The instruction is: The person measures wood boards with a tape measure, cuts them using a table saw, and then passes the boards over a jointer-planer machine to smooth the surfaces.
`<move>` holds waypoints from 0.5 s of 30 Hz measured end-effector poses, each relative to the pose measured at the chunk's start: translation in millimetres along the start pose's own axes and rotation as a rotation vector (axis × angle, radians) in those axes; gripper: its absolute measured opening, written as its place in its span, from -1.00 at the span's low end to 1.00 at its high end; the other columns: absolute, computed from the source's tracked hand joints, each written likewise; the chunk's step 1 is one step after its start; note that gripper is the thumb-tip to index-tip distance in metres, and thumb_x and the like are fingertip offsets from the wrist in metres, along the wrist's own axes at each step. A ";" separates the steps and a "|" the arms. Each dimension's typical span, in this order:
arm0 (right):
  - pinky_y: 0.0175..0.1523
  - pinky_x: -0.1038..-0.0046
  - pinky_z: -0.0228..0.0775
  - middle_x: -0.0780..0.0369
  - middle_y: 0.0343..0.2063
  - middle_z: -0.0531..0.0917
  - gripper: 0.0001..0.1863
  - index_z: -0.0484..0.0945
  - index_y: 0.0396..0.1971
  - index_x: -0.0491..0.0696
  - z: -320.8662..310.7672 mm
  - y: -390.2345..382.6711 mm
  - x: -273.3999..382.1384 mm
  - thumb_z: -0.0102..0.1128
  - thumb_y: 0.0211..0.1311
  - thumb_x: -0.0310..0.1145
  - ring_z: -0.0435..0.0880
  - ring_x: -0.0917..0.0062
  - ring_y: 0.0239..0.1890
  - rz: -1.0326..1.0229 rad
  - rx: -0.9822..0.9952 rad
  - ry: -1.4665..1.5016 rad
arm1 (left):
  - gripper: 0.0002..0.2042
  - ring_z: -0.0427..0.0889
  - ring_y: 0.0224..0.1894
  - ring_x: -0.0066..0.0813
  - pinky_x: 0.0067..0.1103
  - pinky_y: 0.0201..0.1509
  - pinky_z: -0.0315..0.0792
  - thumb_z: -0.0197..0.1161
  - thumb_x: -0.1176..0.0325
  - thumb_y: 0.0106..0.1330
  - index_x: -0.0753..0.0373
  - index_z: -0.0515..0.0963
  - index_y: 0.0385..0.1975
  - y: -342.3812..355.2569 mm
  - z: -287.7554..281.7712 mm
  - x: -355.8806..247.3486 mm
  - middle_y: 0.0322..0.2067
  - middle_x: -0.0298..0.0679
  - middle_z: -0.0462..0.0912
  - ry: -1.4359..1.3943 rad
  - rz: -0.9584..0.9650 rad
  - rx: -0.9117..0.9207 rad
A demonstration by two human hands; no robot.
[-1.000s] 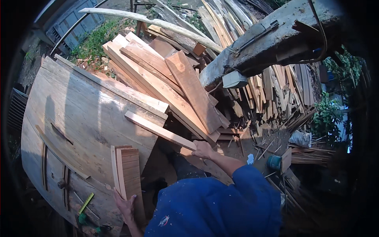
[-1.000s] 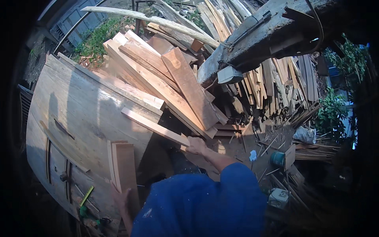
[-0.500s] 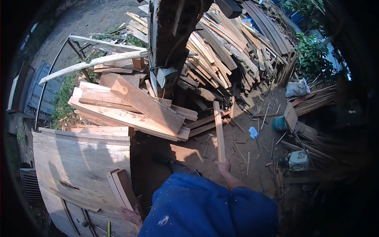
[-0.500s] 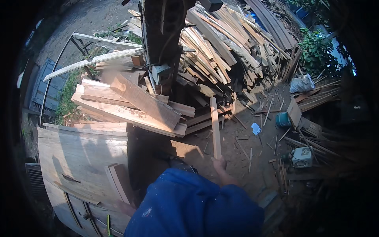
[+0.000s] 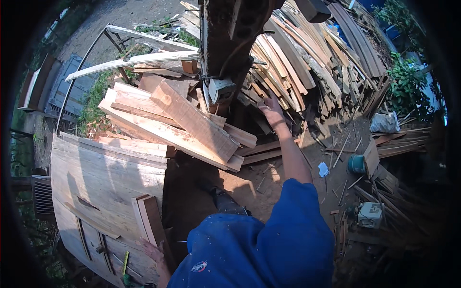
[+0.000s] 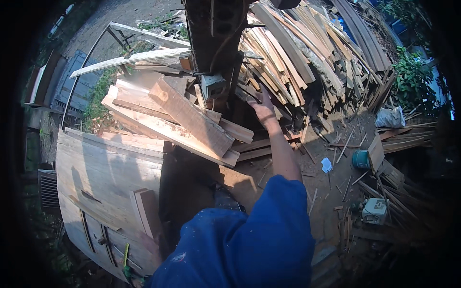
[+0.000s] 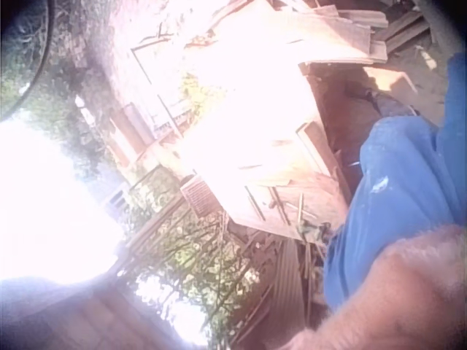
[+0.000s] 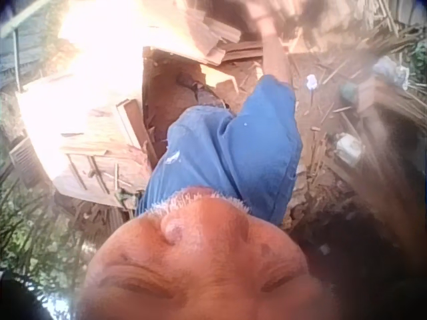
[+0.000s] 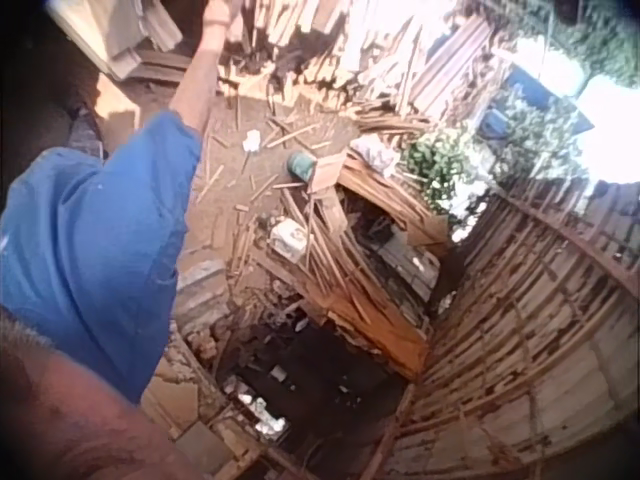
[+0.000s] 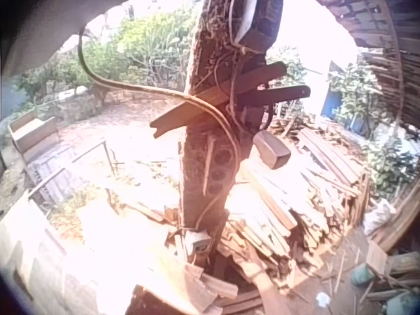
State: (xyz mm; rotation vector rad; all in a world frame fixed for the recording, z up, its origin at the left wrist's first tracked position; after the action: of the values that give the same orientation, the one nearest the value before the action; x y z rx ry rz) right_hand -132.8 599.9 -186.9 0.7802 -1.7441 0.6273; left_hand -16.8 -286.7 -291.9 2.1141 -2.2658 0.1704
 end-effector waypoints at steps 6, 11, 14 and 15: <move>0.49 0.19 0.11 -0.02 0.32 0.40 0.08 0.19 0.46 -0.10 90.5 69.3 -31.9 0.52 0.07 0.14 0.32 0.16 0.41 -0.058 -0.037 0.072 | 0.27 0.45 0.10 0.22 -0.06 0.19 0.33 0.55 -0.25 -0.14 0.40 0.02 0.49 -4.2 -38.8 -60.8 0.09 0.18 0.45 -0.174 -0.140 0.034; 0.46 0.29 0.11 -0.02 0.40 0.31 -0.15 0.10 0.48 -0.18 171.1 32.4 -40.6 0.33 0.27 -0.33 0.31 0.25 0.41 0.105 -0.018 -0.204 | 0.22 0.44 -0.04 0.13 -0.12 0.07 0.33 0.66 -0.10 -0.21 0.43 0.12 0.43 -98.0 -69.0 -66.8 -0.05 0.09 0.44 -0.383 -0.459 0.062; 0.31 0.23 0.30 0.00 0.41 0.32 -0.16 0.07 0.49 -0.17 148.7 -22.6 -91.9 0.19 0.40 -0.05 0.37 0.26 0.34 0.304 0.050 -0.061 | 0.24 0.44 -0.07 0.00 -0.18 0.02 0.35 0.47 -0.37 -0.14 0.47 0.13 0.41 -157.2 -87.4 -88.9 -0.10 0.04 0.43 -0.330 -0.545 0.158; 0.30 0.22 0.33 -0.04 0.33 0.42 -0.27 0.25 0.39 -0.26 113.6 -22.8 -129.9 0.16 0.43 -0.07 0.45 0.24 0.29 0.398 0.123 -0.222 | 0.21 0.45 0.01 0.01 -0.16 0.08 0.36 0.49 -0.34 -0.13 0.43 0.15 0.41 -162.7 -91.9 -98.1 -0.04 0.05 0.44 -0.349 -0.548 0.149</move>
State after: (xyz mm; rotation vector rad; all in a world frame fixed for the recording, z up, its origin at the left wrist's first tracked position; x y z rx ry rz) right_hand -157.5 527.2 -343.1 0.6049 -2.1046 0.9506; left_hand 148.0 -190.4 -201.8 2.9448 -1.7513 -0.0581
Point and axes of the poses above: each hand's wrist, its own y-axis towards the middle knuckle, its own z-axis out of the palm, x = y × z, the point moved 8 cm from there along y, towards the middle knuckle
